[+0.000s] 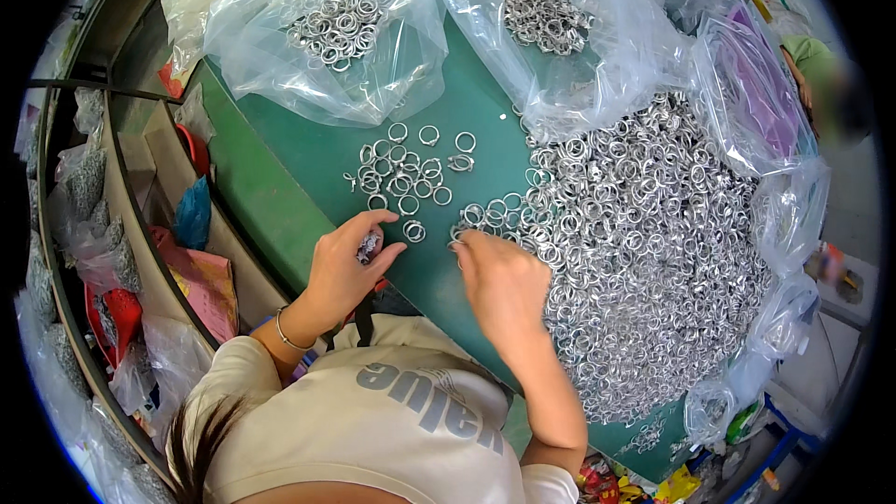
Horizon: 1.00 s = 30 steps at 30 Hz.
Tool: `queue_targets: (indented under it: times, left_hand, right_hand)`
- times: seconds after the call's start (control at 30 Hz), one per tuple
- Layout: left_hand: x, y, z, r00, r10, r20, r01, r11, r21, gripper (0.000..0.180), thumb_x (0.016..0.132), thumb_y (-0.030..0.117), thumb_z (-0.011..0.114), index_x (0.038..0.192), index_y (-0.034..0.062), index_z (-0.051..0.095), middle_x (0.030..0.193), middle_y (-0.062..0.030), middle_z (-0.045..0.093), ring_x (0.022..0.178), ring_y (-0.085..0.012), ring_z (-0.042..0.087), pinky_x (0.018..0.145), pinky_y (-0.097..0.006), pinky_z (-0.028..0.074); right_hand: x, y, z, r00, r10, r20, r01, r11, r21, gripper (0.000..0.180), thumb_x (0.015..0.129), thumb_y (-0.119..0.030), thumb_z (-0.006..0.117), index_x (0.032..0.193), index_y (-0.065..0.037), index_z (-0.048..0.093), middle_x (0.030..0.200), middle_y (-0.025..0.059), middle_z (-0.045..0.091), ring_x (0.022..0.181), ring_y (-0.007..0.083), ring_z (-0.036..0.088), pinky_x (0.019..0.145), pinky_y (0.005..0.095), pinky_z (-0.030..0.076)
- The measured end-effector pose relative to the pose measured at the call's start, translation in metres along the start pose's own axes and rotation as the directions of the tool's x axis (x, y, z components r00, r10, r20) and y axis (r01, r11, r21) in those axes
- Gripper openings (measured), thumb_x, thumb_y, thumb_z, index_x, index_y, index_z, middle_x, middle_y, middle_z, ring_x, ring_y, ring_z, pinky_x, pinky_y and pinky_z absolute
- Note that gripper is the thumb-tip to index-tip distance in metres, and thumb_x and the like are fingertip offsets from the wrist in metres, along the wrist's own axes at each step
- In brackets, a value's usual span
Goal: The person picks up metal rings from a large pile and puts them into plastic bags on a workbench.
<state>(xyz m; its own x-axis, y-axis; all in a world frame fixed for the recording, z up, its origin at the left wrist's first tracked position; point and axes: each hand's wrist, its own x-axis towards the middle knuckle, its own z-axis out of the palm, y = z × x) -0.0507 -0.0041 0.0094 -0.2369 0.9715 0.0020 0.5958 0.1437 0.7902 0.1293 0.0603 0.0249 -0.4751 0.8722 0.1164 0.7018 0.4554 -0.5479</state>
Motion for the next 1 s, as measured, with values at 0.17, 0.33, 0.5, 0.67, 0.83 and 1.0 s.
queue_targets:
  times: [0.17, 0.33, 0.5, 0.67, 0.83, 1.0]
  left_hand:
    - [0.003, 0.0, -0.005, 0.984, -0.155, 0.082, 0.173, 0.936, -0.308, 0.025, 0.078, 0.007, 0.068, 0.1, 0.0033, 0.06, 0.07, -0.0042, 0.056, 0.053, -0.0148, 0.052, 0.045, -0.024, 0.039]
    - [0.012, -0.012, -0.016, 0.818, -0.297, 0.492, 0.547, 0.139, -0.825, 0.027, 0.094, 0.023, 0.049, 0.098, -0.0011, 0.06, 0.077, -0.0051, 0.058, 0.053, -0.0113, 0.05, 0.04, -0.021, 0.036]
    - [0.018, 0.001, -0.026, 0.679, -0.483, 0.553, 0.617, -0.033, -0.787, 0.036, 0.096, 0.027, 0.041, 0.098, -0.003, 0.06, 0.078, -0.0074, 0.058, 0.054, -0.0117, 0.051, 0.042, -0.021, 0.038]
    - [0.006, -0.02, -0.015, 0.823, -0.322, 0.468, 0.552, 0.258, -0.793, 0.027, 0.093, 0.022, 0.051, 0.1, -0.0022, 0.06, 0.076, -0.0058, 0.057, 0.052, -0.0132, 0.05, 0.04, -0.021, 0.035]
    - [0.003, -0.006, -0.013, 0.913, -0.27, 0.304, 0.394, 0.775, -0.494, 0.027, 0.081, 0.007, 0.066, 0.107, 0.0025, 0.061, 0.071, -0.0046, 0.055, 0.056, -0.0131, 0.049, 0.047, -0.026, 0.039]
    - [-0.002, -0.001, -0.003, 0.992, 0.021, 0.123, -0.006, 0.993, -0.114, 0.034, 0.074, 0.009, 0.07, 0.107, 0.0096, 0.06, 0.074, -0.0084, 0.056, 0.058, -0.0225, 0.055, 0.054, -0.032, 0.046]
  right_hand:
    - [-0.001, -0.01, -0.01, 0.982, 0.183, 0.044, -0.18, 0.982, -0.064, 0.018, 0.073, -0.015, 0.07, 0.089, -0.008, 0.063, 0.062, 0.0077, 0.059, 0.051, 0.0227, 0.058, 0.046, 0.0341, 0.044]
    - [0.005, -0.031, 0.025, 0.999, -0.03, 0.032, 0.034, 0.991, -0.13, 0.029, 0.074, -0.022, 0.07, 0.095, -0.006, 0.059, 0.066, 0.0051, 0.06, 0.057, 0.0197, 0.06, 0.045, 0.0322, 0.044]
    - [0.001, -0.026, 0.037, 0.999, -0.02, 0.032, 0.024, 0.988, -0.154, 0.026, 0.075, -0.02, 0.069, 0.094, -0.005, 0.058, 0.061, 0.006, 0.057, 0.055, 0.0214, 0.059, 0.043, 0.0328, 0.043]
    - [-0.003, -0.023, 0.017, 0.999, 0.012, 0.048, -0.005, 0.988, -0.155, 0.026, 0.074, -0.014, 0.069, 0.096, -0.005, 0.058, 0.06, 0.0066, 0.057, 0.052, 0.0225, 0.058, 0.043, 0.0342, 0.042]
    - [-0.002, -0.026, 0.012, 0.988, 0.081, 0.128, -0.089, 0.994, 0.059, 0.026, 0.076, -0.012, 0.069, 0.098, -0.006, 0.059, 0.058, 0.0061, 0.056, 0.048, 0.022, 0.056, 0.042, 0.0345, 0.041]
    - [-0.001, -0.014, 0.013, 0.994, 0.092, -0.056, -0.099, 0.985, -0.139, 0.03, 0.076, -0.015, 0.069, 0.103, -0.006, 0.059, 0.057, 0.0053, 0.055, 0.046, 0.0212, 0.054, 0.042, 0.034, 0.041]
